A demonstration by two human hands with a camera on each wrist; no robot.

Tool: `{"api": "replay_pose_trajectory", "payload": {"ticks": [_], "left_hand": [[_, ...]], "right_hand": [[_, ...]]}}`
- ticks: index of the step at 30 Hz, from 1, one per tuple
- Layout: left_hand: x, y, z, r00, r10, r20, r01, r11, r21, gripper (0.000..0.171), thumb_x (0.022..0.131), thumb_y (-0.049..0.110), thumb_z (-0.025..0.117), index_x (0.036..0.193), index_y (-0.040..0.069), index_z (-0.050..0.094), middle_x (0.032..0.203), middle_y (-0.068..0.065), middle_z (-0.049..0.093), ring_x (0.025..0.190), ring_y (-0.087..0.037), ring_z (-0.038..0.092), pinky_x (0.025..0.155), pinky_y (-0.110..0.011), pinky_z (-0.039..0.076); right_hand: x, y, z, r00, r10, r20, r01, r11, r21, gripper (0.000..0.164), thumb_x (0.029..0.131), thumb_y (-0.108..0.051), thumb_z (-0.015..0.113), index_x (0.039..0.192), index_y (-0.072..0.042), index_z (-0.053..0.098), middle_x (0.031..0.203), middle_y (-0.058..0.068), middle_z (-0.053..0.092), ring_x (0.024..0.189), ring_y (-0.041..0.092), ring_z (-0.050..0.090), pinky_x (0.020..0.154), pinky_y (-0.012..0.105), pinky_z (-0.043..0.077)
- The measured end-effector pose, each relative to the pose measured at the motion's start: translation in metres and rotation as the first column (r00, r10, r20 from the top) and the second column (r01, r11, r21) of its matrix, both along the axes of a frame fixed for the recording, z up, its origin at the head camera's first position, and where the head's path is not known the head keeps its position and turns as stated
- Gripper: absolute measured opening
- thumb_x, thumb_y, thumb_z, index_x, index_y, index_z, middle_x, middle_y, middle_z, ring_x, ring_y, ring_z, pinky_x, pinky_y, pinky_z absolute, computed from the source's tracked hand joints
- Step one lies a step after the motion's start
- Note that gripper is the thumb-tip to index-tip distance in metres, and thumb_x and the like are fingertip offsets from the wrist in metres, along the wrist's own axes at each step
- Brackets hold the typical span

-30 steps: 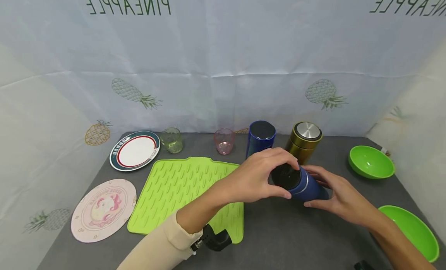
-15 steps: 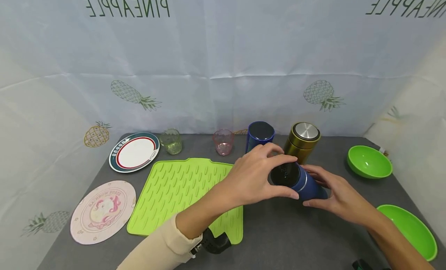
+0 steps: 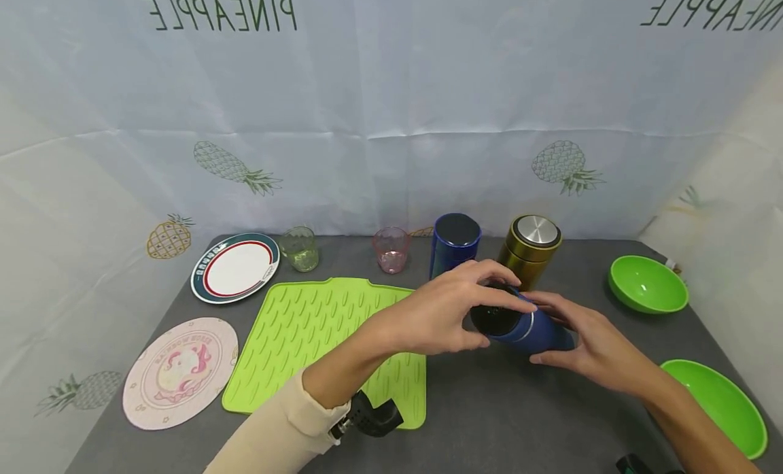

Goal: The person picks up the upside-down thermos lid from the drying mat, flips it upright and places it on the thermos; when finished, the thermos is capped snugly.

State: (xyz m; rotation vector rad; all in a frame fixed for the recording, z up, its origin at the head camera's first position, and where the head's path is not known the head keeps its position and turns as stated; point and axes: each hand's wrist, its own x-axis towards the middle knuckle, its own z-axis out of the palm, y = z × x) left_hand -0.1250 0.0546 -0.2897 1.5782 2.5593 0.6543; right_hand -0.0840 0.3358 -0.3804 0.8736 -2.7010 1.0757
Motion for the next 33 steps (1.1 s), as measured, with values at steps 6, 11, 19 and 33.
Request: {"api": "replay_pose_trajectory", "payload": {"ticks": [6, 11, 19, 33], "left_hand": [[0.007, 0.005, -0.004, 0.981, 0.186, -0.057, -0.187, 0.982, -0.003, 0.068, 0.081, 0.062, 0.079, 0.141, 0.038, 0.059, 0.126, 0.009, 0.054, 0.105, -0.004, 0.047, 0.072, -0.010, 0.040], [0.003, 0.002, 0.000, 0.999, 0.000, -0.033, -0.001, 0.999, -0.037, 0.054, 0.087, 0.022, 0.083, 0.136, 0.036, 0.066, 0.140, 0.009, 0.053, 0.128, -0.006, 0.044, 0.097, -0.010, 0.042], [0.006, 0.005, -0.007, 0.983, 0.173, -0.059, -0.175, 0.984, -0.026, 0.078, 0.080, 0.063, 0.078, 0.149, 0.041, 0.049, 0.140, 0.009, 0.047, 0.121, -0.006, 0.045, 0.072, -0.013, 0.045], [0.000, 0.001, -0.007, 0.997, 0.051, -0.057, -0.052, 0.998, -0.030, 0.068, 0.087, 0.043, 0.081, 0.148, 0.041, 0.052, 0.147, 0.007, 0.046, 0.130, -0.007, 0.044, 0.087, -0.012, 0.048]], "right_hand": [[-0.001, -0.001, -0.001, 1.000, -0.004, 0.003, 0.004, 1.000, 0.004, 0.093, 0.067, -0.002, 0.093, 0.148, -0.009, 0.048, 0.141, -0.028, 0.051, 0.126, -0.020, 0.049, 0.096, -0.002, 0.041], [-0.002, -0.001, -0.001, 1.000, 0.007, -0.020, -0.007, 1.000, 0.015, 0.093, 0.065, -0.004, 0.094, 0.146, -0.010, 0.049, 0.136, -0.024, 0.057, 0.122, -0.018, 0.054, 0.096, 0.000, 0.044], [-0.003, 0.000, -0.001, 1.000, -0.005, 0.012, 0.005, 1.000, 0.014, 0.092, 0.068, -0.004, 0.093, 0.148, -0.011, 0.048, 0.140, -0.028, 0.052, 0.124, -0.020, 0.050, 0.094, -0.001, 0.043], [-0.003, -0.001, 0.000, 1.000, 0.020, 0.002, -0.020, 1.000, 0.010, 0.093, 0.068, -0.002, 0.092, 0.148, -0.009, 0.047, 0.141, -0.027, 0.052, 0.126, -0.019, 0.050, 0.096, -0.001, 0.042]]}}
